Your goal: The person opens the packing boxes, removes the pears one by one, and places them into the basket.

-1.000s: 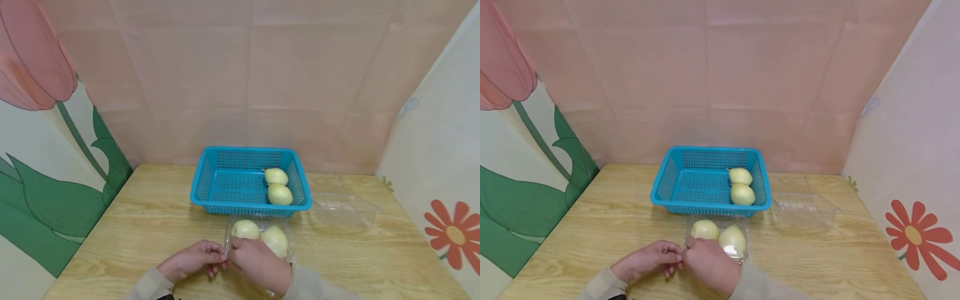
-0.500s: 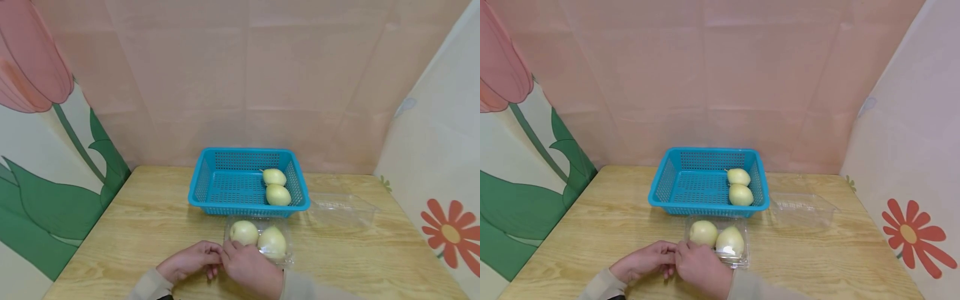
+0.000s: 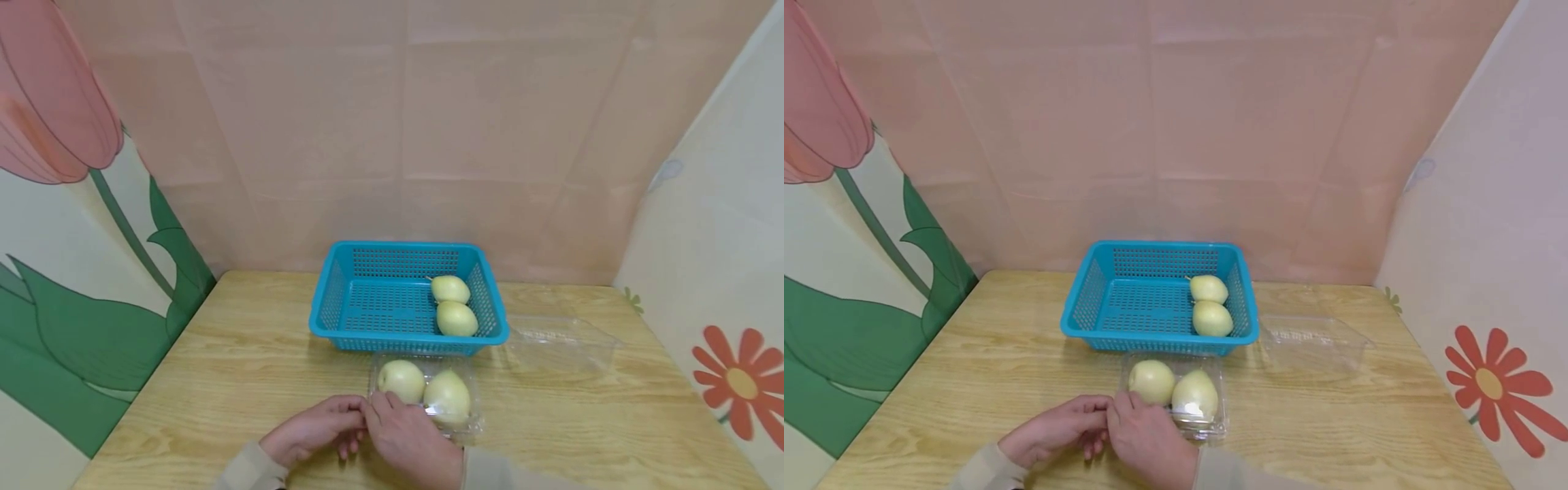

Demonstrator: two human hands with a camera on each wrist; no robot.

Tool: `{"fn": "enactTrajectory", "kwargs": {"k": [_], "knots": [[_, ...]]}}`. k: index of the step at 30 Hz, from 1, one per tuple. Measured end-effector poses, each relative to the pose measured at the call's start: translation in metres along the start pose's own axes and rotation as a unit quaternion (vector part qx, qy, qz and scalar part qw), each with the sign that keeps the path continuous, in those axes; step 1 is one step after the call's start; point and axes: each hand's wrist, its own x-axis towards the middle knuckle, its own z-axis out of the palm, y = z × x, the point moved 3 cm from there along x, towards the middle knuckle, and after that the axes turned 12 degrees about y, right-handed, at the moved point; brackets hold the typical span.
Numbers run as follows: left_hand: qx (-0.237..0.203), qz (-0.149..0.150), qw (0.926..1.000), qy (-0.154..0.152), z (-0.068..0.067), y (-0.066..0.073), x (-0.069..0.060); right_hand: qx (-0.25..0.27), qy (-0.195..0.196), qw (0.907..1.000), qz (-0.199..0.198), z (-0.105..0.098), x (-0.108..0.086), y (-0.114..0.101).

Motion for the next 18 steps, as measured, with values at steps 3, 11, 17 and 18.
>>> {"fn": "enactTrajectory", "kwargs": {"k": [3,11,17,18], "knots": [[-0.005,-0.002,0.9999,0.012,0.0028,0.0010,-0.0006,0.005,0.012,0.9999,0.006,0.0016,-0.0024,0.0003],[-0.012,-0.010,0.9992,0.037,0.0075,0.0011,-0.0016,0.027,0.032,0.9989,0.021,0.0065,-0.0067,0.0009],[-0.009,-0.017,0.9985,0.052,0.0099,0.0022,-0.0020,0.026,0.038,0.9985,0.030,0.0094,-0.0088,0.0007],[-0.009,-0.018,0.9983,0.055,0.0102,0.0026,-0.0020,0.025,0.038,0.9985,0.031,0.0097,-0.0089,0.0008]]}}
